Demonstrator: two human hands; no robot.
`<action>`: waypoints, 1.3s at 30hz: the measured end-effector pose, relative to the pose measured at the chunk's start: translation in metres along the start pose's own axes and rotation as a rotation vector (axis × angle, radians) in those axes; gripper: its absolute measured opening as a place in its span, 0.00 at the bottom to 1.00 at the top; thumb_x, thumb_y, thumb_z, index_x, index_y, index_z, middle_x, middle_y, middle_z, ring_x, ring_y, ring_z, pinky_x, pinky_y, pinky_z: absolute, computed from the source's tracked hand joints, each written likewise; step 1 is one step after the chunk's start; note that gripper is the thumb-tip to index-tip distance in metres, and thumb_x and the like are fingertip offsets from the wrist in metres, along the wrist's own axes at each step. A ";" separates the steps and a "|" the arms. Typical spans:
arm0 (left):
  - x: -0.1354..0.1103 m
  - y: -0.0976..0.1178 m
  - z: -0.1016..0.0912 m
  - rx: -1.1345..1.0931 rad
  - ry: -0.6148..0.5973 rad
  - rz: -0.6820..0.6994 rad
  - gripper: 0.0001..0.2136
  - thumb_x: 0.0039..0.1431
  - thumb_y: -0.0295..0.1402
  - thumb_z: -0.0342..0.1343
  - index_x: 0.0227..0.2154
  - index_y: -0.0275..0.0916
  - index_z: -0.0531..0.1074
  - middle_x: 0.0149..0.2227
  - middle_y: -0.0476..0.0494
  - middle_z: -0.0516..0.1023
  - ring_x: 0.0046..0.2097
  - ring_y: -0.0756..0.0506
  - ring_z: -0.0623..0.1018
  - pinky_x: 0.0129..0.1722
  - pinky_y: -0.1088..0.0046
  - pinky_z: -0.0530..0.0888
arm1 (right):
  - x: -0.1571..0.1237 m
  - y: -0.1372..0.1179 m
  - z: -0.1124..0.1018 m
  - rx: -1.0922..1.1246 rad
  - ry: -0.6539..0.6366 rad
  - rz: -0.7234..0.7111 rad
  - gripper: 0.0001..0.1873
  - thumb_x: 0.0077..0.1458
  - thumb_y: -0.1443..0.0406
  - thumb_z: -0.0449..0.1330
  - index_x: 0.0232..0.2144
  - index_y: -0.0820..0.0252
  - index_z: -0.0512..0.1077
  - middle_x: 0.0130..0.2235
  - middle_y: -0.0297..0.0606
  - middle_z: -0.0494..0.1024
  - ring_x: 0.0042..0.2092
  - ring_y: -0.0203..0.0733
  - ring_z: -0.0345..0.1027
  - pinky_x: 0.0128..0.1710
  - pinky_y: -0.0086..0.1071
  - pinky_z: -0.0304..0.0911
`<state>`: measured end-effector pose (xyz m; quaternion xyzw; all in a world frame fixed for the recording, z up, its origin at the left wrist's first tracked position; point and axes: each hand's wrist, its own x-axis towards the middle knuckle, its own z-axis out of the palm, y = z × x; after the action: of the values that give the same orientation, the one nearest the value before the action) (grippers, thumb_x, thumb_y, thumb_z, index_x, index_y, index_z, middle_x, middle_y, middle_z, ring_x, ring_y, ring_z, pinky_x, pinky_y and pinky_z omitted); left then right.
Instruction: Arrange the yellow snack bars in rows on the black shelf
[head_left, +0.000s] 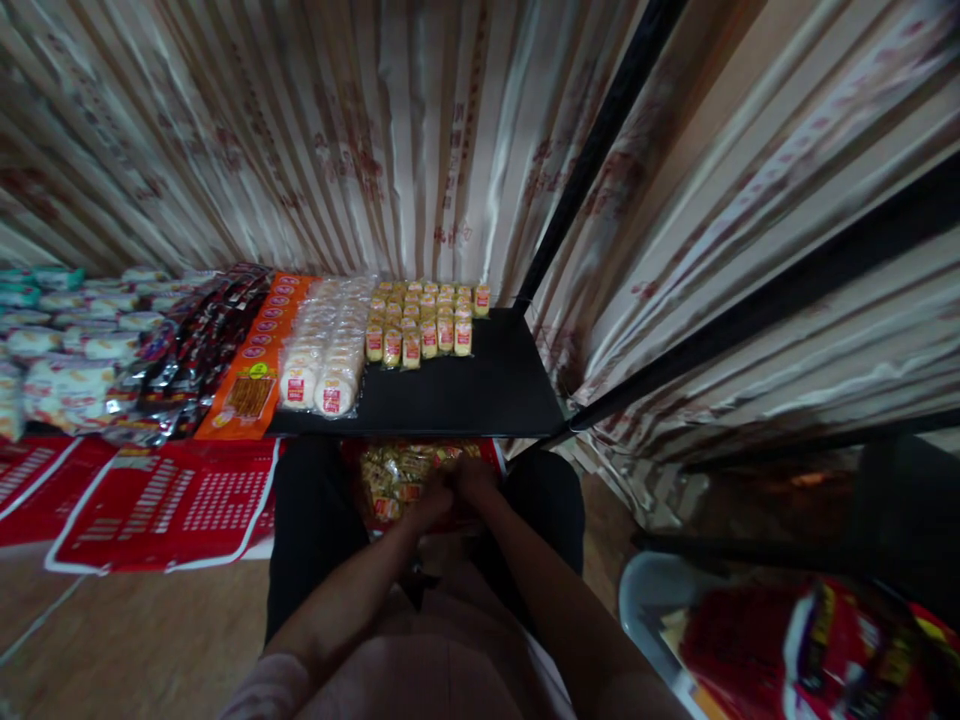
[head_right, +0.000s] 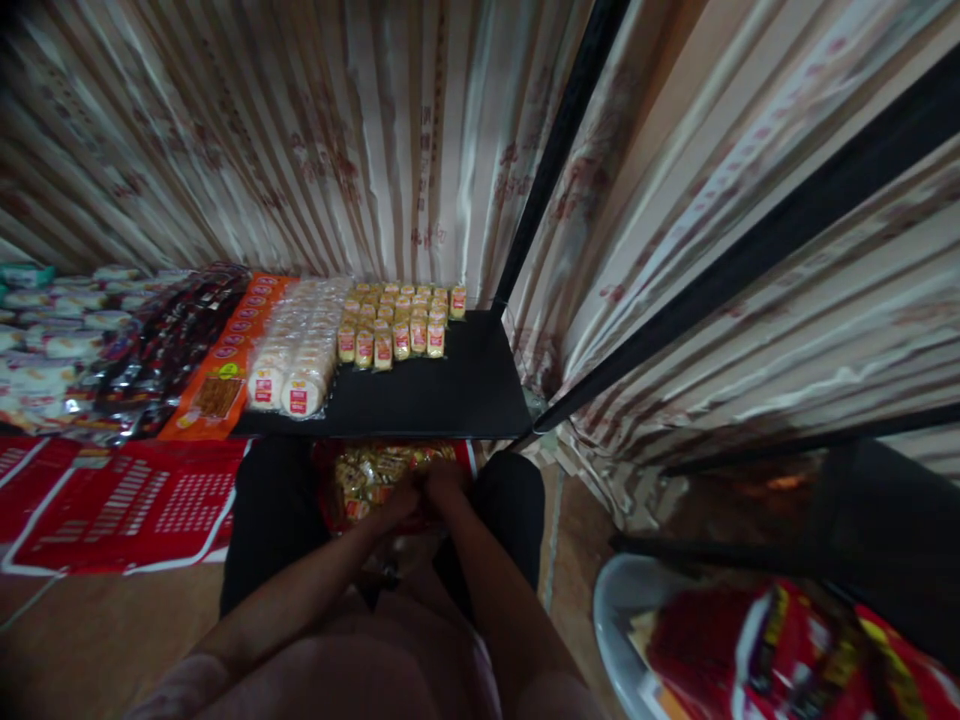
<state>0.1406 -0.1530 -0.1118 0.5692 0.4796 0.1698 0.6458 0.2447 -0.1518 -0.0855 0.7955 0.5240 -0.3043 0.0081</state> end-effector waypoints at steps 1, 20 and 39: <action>-0.001 0.002 -0.002 -0.014 0.004 -0.002 0.13 0.44 0.21 0.48 0.34 0.34 0.72 0.35 0.41 0.78 0.40 0.45 0.76 0.44 0.64 0.71 | -0.001 0.000 -0.003 0.019 0.001 0.002 0.21 0.50 0.63 0.57 0.46 0.67 0.68 0.45 0.59 0.72 0.48 0.56 0.67 0.45 0.46 0.60; -0.064 0.060 -0.004 -0.373 0.212 -0.061 0.13 0.50 0.23 0.50 0.40 0.37 0.63 0.33 0.48 0.72 0.29 0.54 0.72 0.25 0.83 0.67 | -0.058 -0.005 -0.056 1.221 -0.119 -0.080 0.15 0.41 0.70 0.55 0.36 0.60 0.69 0.23 0.29 0.71 0.21 0.29 0.62 0.21 0.22 0.58; -0.076 0.106 -0.050 0.346 0.357 0.219 0.20 0.41 0.20 0.52 0.41 0.39 0.72 0.39 0.46 0.75 0.40 0.49 0.73 0.44 0.74 0.69 | -0.094 0.003 -0.077 1.162 -0.075 -0.315 0.20 0.39 0.57 0.65 0.36 0.56 0.69 0.30 0.30 0.73 0.32 0.35 0.69 0.31 0.27 0.62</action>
<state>0.0975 -0.1516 0.0215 0.6806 0.5434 0.2520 0.4218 0.2588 -0.2060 0.0222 0.5711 0.3830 -0.5663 -0.4545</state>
